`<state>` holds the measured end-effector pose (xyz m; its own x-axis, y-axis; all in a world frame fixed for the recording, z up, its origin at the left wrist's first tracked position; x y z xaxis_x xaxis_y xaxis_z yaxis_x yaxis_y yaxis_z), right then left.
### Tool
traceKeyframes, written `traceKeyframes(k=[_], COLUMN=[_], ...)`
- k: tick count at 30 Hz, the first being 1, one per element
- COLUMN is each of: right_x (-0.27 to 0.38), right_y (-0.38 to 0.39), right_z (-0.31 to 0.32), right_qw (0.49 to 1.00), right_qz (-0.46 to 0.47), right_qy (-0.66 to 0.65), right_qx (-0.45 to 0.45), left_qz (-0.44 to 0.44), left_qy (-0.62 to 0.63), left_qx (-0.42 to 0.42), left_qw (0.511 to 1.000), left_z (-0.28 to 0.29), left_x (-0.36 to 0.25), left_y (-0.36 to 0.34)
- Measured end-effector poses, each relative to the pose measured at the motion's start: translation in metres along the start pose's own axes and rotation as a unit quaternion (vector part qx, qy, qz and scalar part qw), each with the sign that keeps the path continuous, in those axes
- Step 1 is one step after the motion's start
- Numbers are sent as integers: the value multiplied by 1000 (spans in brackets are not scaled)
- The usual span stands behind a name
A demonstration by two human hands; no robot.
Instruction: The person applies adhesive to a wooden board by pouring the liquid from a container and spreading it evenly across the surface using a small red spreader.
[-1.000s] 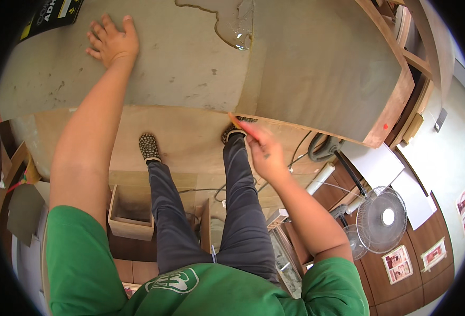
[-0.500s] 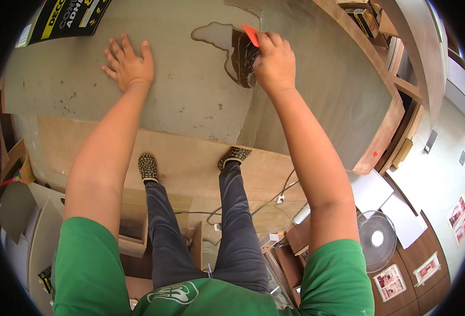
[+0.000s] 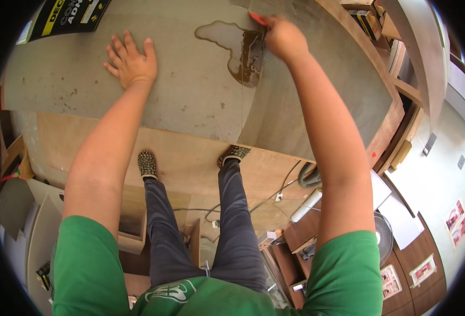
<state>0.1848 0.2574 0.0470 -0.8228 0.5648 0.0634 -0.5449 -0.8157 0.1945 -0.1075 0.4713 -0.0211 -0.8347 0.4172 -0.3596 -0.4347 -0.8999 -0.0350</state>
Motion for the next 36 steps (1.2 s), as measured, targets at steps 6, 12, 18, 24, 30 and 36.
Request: traceKeyframes(k=[6, 12, 18, 24, 30, 36], right_x=[28, 72, 121, 144, 114, 57], right_y=[110, 219, 315, 336, 220, 73], right_z=[-13, -24, -43, -13, 82, 36], right_qw=[997, 996, 990, 914, 834, 990], right_qz=[-46, -39, -34, -162, -208, -75], right_qy=[-14, -51, -80, -342, -511, -27], right_qx=[59, 62, 112, 148, -7, -114], left_qz=[-9, -22, -28, -32, -15, 0], left_qy=[20, 46, 46, 50, 38, 49], left_qx=[4, -3, -14, -16, -16, 8], left_qw=[1000, 999, 998, 998, 999, 999], left_z=[-1, -6, -7, -8, 0, -2], left_x=[0, 2, 1, 3, -1, -11], left_y=[2, 1, -2, -5, -1, 2])
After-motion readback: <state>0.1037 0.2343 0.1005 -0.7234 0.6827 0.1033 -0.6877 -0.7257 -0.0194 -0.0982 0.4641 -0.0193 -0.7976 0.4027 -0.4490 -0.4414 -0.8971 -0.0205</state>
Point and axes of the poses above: each hand's wrist, its own y-axis away from the middle knuckle, its own z-axis out of the back of the hand, x = y × z, the point moved 7 cm from there along -y, towards the middle knuckle, and after that the axes turned 14 degrees about y, right-handed, at the moved point
